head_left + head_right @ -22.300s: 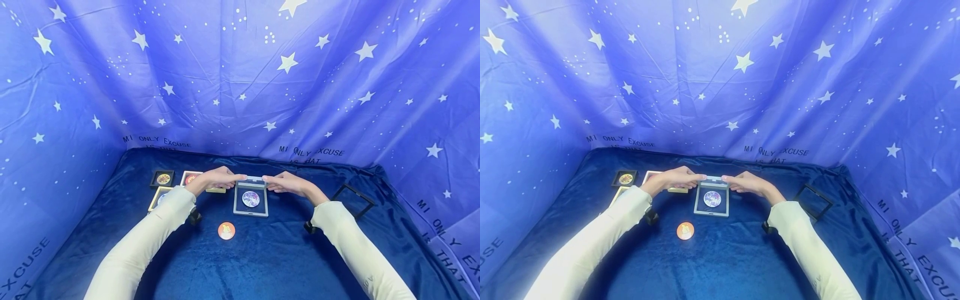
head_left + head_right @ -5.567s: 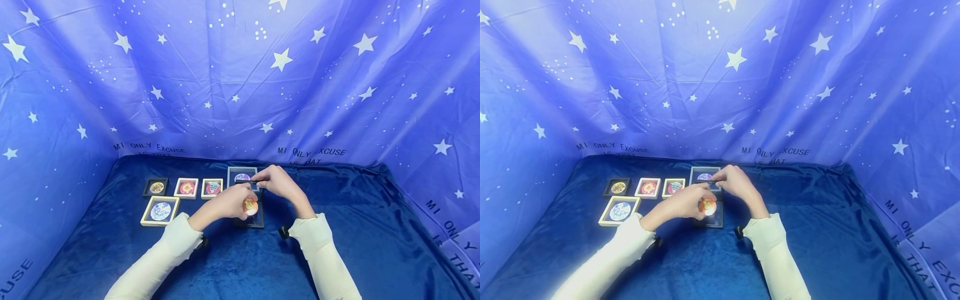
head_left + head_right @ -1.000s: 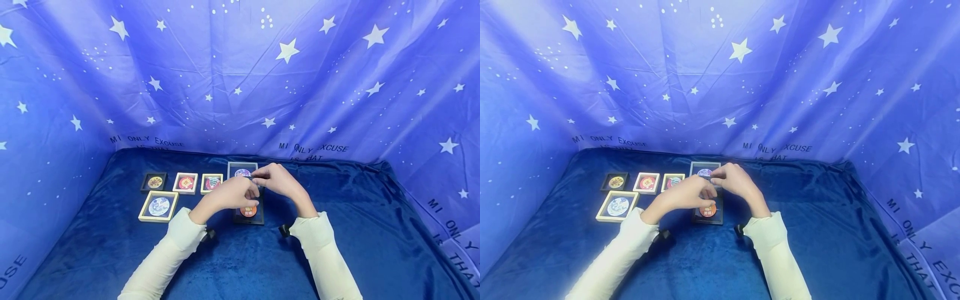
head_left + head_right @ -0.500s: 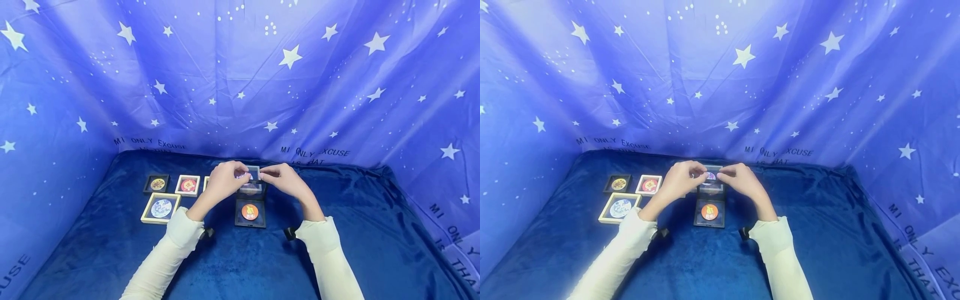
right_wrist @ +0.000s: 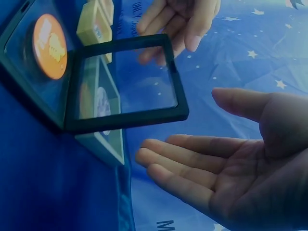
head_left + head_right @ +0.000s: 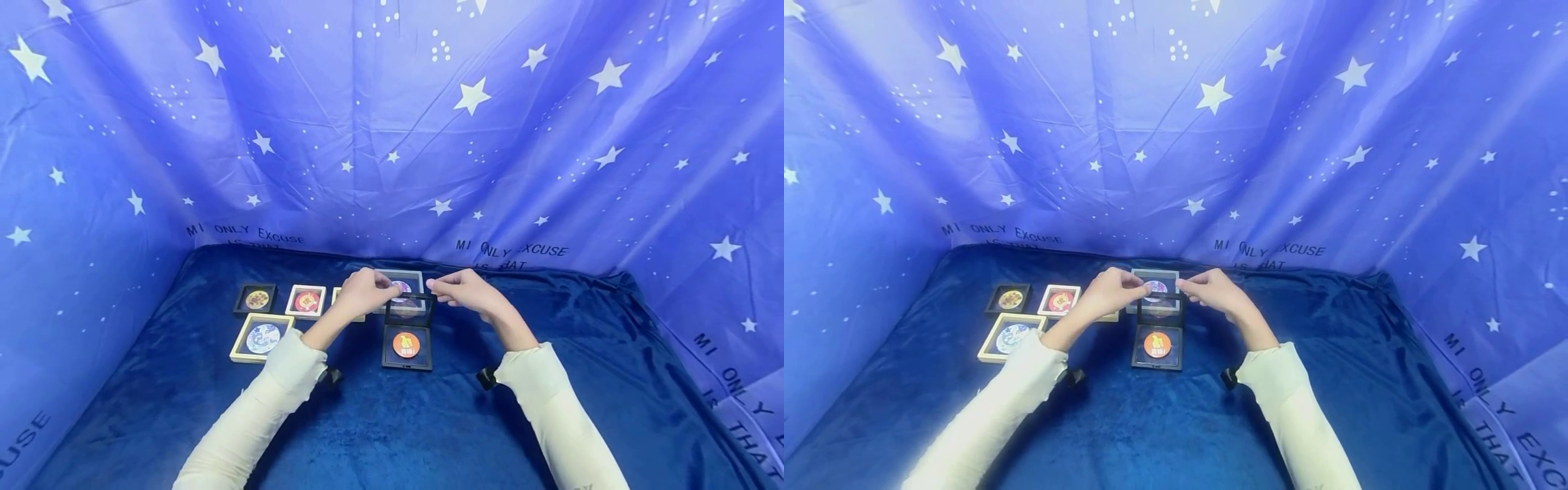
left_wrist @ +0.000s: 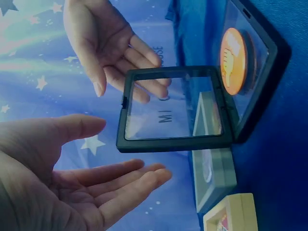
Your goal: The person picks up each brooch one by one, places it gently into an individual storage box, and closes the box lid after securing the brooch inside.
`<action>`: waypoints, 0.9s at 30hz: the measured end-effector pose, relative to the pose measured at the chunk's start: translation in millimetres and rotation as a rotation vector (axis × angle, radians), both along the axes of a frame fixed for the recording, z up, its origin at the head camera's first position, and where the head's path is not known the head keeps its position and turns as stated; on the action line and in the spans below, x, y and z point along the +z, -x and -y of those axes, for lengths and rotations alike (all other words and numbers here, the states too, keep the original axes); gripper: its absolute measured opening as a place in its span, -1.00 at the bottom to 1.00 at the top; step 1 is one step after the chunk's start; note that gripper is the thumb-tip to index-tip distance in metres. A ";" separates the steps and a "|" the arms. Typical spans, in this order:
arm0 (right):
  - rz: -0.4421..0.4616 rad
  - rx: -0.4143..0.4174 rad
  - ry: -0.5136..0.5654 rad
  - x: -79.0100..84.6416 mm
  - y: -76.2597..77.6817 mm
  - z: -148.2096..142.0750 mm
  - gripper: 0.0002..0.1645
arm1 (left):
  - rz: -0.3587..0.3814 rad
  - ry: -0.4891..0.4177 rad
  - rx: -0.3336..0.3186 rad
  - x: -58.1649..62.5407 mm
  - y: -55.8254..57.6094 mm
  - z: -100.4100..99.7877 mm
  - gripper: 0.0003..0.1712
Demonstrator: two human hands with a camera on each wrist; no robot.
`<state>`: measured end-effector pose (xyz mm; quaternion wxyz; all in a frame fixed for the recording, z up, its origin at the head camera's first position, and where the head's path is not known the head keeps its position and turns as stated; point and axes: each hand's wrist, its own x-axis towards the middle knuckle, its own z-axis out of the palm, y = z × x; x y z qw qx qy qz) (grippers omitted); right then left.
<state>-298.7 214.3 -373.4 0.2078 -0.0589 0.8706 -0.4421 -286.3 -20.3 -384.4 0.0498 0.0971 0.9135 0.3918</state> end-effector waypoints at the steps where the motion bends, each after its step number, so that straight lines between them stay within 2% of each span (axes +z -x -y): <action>1: 0.021 0.002 -0.012 0.0 0.3 0.4 -0.28 | 0.021 0.011 -0.004 -0.4 0.6 0.5 -0.59; 5: 0.092 0.024 -0.040 -1.4 2.1 1.2 -0.21 | 0.091 0.005 -0.017 -2.4 2.9 2.0 -0.58; 10: 0.152 0.048 -0.035 -8.0 4.7 0.3 -0.16 | 0.186 -0.018 -0.036 -6.0 4.1 2.4 -0.40; 13: 0.174 0.060 -0.037 -12.3 5.5 -0.9 -0.15 | 0.228 -0.044 -0.034 -9.7 3.7 2.0 -0.39; 21: 0.230 0.096 -0.032 -19.1 5.3 -2.9 -0.06 | 0.299 -0.201 -0.024 -15.0 -2.1 1.8 -0.36; 27: 0.277 0.082 -0.018 -22.6 6.5 -4.5 -0.03 | 0.332 -0.237 -0.035 -13.5 -6.1 2.6 -0.35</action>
